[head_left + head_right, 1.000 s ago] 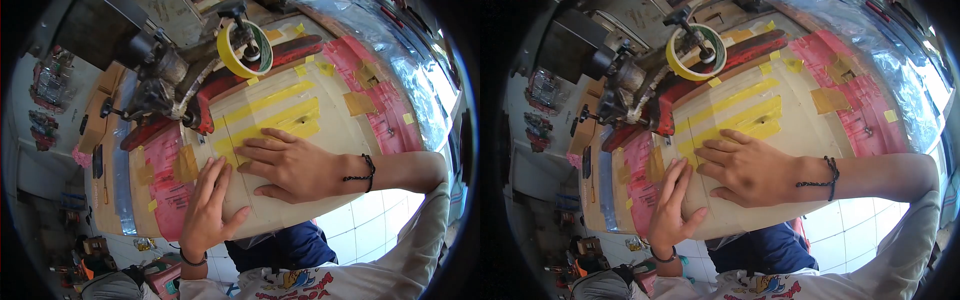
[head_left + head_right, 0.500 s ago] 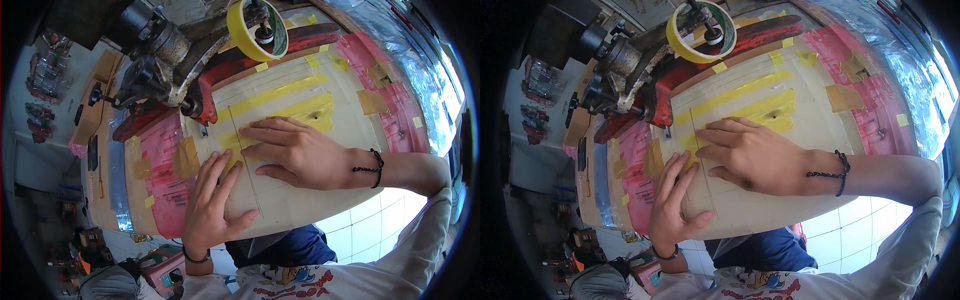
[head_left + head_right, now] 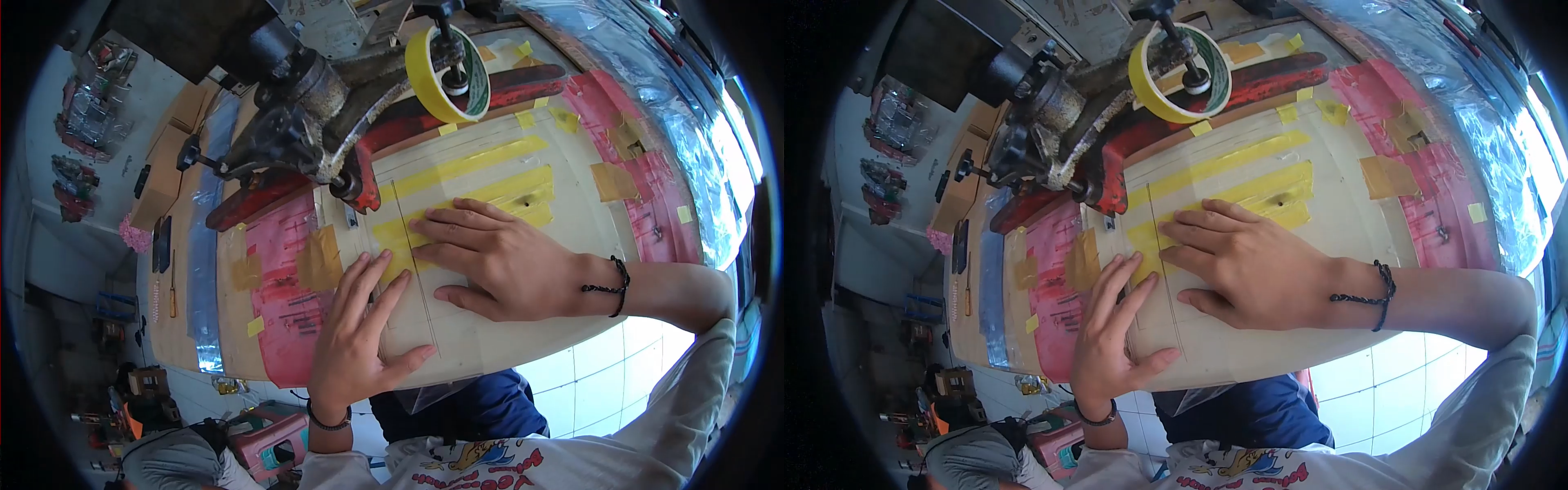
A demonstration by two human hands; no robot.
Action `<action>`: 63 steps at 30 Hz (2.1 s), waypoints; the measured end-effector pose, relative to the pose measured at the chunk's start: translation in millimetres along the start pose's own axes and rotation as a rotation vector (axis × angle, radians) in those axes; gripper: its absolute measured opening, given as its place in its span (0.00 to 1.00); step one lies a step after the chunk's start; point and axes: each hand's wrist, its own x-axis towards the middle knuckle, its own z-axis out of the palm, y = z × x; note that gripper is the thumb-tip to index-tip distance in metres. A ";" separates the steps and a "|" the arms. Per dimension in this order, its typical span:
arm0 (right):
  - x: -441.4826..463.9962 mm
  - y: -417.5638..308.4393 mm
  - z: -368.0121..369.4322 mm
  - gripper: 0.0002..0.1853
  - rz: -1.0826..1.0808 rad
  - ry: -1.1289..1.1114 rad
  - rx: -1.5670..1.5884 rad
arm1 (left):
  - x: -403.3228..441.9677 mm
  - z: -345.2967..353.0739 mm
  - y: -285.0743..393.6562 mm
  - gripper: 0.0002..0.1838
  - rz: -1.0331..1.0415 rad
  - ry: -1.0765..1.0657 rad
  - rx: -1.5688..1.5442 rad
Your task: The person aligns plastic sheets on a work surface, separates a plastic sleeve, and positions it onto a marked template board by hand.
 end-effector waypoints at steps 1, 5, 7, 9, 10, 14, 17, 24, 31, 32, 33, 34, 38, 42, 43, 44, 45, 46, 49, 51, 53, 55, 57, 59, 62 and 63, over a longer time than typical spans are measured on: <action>0.2 -0.4 -0.5 0.24 -0.002 0.002 0.000 | 0.1 -0.5 -0.1 0.42 0.001 -0.001 0.000; -0.1 0.8 -0.4 0.24 -0.004 0.003 0.003 | 0.4 -1.0 -0.6 0.43 0.008 -0.007 0.000; -0.2 1.4 -0.2 0.24 0.000 0.007 0.005 | 1.0 -1.2 -1.8 0.44 0.016 -0.013 -0.005; 0.5 1.0 -0.1 0.24 0.005 0.004 0.002 | 1.5 -0.9 -2.2 0.45 -0.006 -0.014 -0.038; 0.6 0.8 -0.7 0.23 0.007 -0.001 -0.003 | 1.3 -1.2 -2.1 0.45 -0.021 -0.011 -0.054; 2.0 0.9 -0.9 0.23 0.012 -0.011 -0.018 | 2.5 1.1 -0.3 0.46 -0.048 0.016 -0.020; 0.9 1.0 0.2 0.24 0.022 -0.023 -0.026 | 1.8 2.1 -1.8 0.47 -0.039 -0.006 0.017; 0.1 -0.1 3.4 0.25 0.055 -0.035 -0.034 | 0.6 4.0 1.4 0.50 -0.044 -0.006 0.032; 0.8 -0.1 -4.5 0.25 0.027 -0.073 -0.034 | -0.9 3.9 -0.6 0.48 -0.026 0.035 -0.020; 2.3 -0.4 -5.9 0.25 0.023 -0.073 -0.038 | -0.2 2.6 0.2 0.46 -0.057 0.063 -0.043; 3.1 -1.1 -6.6 0.25 0.026 -0.079 -0.041 | -0.1 2.3 2.4 0.45 -0.089 0.087 -0.066; 2.5 -2.3 -7.0 0.24 0.032 -0.087 -0.042 | -1.0 2.0 4.5 0.44 -0.121 0.106 -0.093; 3.3 -3.5 -8.1 0.24 0.044 -0.105 -0.044 | -5.0 9.5 -1.7 0.37 -0.141 0.190 -0.040; 6.2 -4.2 -10.8 0.23 0.032 -0.124 -0.051 | -4.4 13.5 0.0 0.33 -0.158 0.228 -0.063; 6.4 -4.6 -11.5 0.23 0.031 -0.129 -0.054 | -4.7 13.0 0.5 0.33 -0.164 0.227 -0.062; 6.7 -5.1 -11.3 0.22 0.032 -0.132 -0.053 | -4.7 12.4 0.8 0.33 -0.163 0.228 -0.069; 6.9 -4.9 -11.0 0.23 0.031 -0.136 -0.054 | -4.1 11.7 1.1 0.33 -0.161 0.228 -0.075; 6.7 -4.4 -10.8 0.23 0.030 -0.141 -0.055 | -3.8 10.9 1.2 0.33 -0.158 0.227 -0.081; 8.2 -4.5 -13.0 0.23 0.036 -0.163 -0.041 | -3.8 10.0 1.9 0.32 -0.152 0.230 -0.075; 9.5 -5.0 -15.1 0.23 0.043 -0.172 -0.027 | -3.6 11.0 1.3 0.32 -0.158 0.247 -0.092; 10.2 -5.5 -16.2 0.23 0.048 -0.176 -0.011 | -3.3 12.9 0.5 0.32 -0.156 0.263 -0.097; 10.8 -4.8 -15.9 0.23 0.048 -0.179 -0.004 | -3.6 14.0 -0.3 0.32 -0.148 0.273 -0.087; 11.5 -4.5 -15.6 0.23 0.047 -0.178 0.003 | -4.4 13.3 0.9 0.32 -0.146 0.275 -0.079; 12.1 -4.8 -15.8 0.23 0.041 -0.176 0.010 | -5.0 13.1 1.7 0.32 -0.148 0.278 -0.084; 12.8 -5.1 -15.9 0.24 0.061 -0.194 0.048 | -6.1 13.8 1.2 0.31 -0.153 0.283 -0.090; 13.1 -5.5 -16.0 0.24 0.061 -0.198 0.047 | -6.2 14.5 1.0 0.31 -0.150 0.285 -0.079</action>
